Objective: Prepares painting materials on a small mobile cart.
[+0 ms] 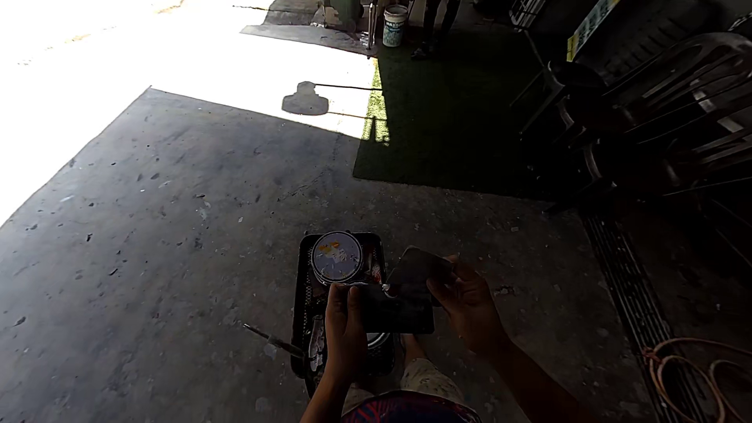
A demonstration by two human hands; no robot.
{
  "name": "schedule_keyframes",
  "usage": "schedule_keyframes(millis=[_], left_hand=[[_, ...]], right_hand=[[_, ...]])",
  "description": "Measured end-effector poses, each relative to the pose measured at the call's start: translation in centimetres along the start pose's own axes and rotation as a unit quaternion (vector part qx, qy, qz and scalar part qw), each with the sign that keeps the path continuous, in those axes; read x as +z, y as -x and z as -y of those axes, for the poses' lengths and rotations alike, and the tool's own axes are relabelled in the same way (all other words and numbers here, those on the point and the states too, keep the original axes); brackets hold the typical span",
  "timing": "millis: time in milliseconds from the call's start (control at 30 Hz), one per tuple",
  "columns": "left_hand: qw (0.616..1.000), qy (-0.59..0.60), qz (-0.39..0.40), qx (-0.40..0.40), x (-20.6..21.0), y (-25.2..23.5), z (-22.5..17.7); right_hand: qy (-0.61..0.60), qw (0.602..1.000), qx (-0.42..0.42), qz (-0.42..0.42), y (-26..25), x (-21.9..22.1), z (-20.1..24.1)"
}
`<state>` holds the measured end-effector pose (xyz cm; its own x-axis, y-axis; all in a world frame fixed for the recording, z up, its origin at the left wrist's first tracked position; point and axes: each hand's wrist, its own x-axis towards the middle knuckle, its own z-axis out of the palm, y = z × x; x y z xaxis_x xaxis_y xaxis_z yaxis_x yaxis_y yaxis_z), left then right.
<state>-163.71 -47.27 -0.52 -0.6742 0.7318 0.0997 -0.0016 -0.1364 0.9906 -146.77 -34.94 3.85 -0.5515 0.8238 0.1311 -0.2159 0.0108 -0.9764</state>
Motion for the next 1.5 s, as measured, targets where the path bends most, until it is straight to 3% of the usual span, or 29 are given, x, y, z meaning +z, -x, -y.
schedule_keyframes(millis=[100, 200, 267, 367, 467, 567, 700, 867, 967, 1067, 1200, 1300, 1400, 1500], left_hand=[[0.999, -0.029, -0.016, 0.037, -1.2, -1.1, 0.0], [1.0, 0.0, 0.002, -0.012, -4.0, -2.7, 0.9], [0.997, 0.009, 0.019, -0.077, -6.3, -4.2, 3.0], [0.984, -0.043, 0.028, -0.168, -9.1, -5.9, 7.8], [0.951, -0.189, 0.017, -0.245, -9.8, -7.5, 11.1], [0.886, -0.344, 0.059, -0.305, -9.5, -8.7, 12.7], [0.839, -0.421, 0.093, -0.331, -8.5, -9.5, 13.1], [0.811, -0.46, 0.089, -0.35, -8.1, -9.4, 12.6], [0.811, -0.458, 0.1, -0.35, -8.4, -9.6, 12.6], [0.834, -0.431, 0.11, -0.326, -8.7, -9.4, 12.3], [0.87, -0.39, 0.06, -0.295, -10.1, -8.4, 11.3], [0.897, -0.354, -0.011, -0.263, -12.9, -6.2, 11.2], [0.917, -0.308, -0.107, -0.231, -16.1, -3.0, 11.3], [0.92, -0.275, -0.18, -0.214, -18.2, 0.0, 10.3]], right_hand=[[0.208, 0.966, -0.057, 0.143, -2.1, -2.7, 0.2], [0.34, 0.936, -0.026, 0.092, -3.3, -4.8, -0.1], [0.299, 0.953, 0.038, -0.012, -3.6, -5.0, -0.6], [0.126, 0.968, 0.185, -0.114, -3.3, -4.8, -1.5], [0.064, 0.958, 0.265, -0.087, -3.1, -5.0, -2.9], [0.075, 0.958, 0.271, -0.061, -3.6, -5.0, -3.5], [0.094, 0.962, 0.251, -0.054, -5.4, -4.9, -3.9], [0.098, 0.954, 0.279, -0.046, -7.8, -4.1, -4.7], [0.097, 0.947, 0.305, -0.032, -9.2, -3.3, -4.9], [0.105, 0.948, 0.301, 0.014, -10.7, -2.8, -5.6], [0.261, 0.937, 0.22, 0.082, -13.3, -1.0, -6.8], [0.4, 0.892, 0.134, 0.162, -15.4, 1.2, -8.3], [0.461, 0.842, 0.096, 0.261, -17.2, 4.4, -10.6], [0.516, 0.764, 0.101, 0.374, -18.2, 7.9, -13.7]])
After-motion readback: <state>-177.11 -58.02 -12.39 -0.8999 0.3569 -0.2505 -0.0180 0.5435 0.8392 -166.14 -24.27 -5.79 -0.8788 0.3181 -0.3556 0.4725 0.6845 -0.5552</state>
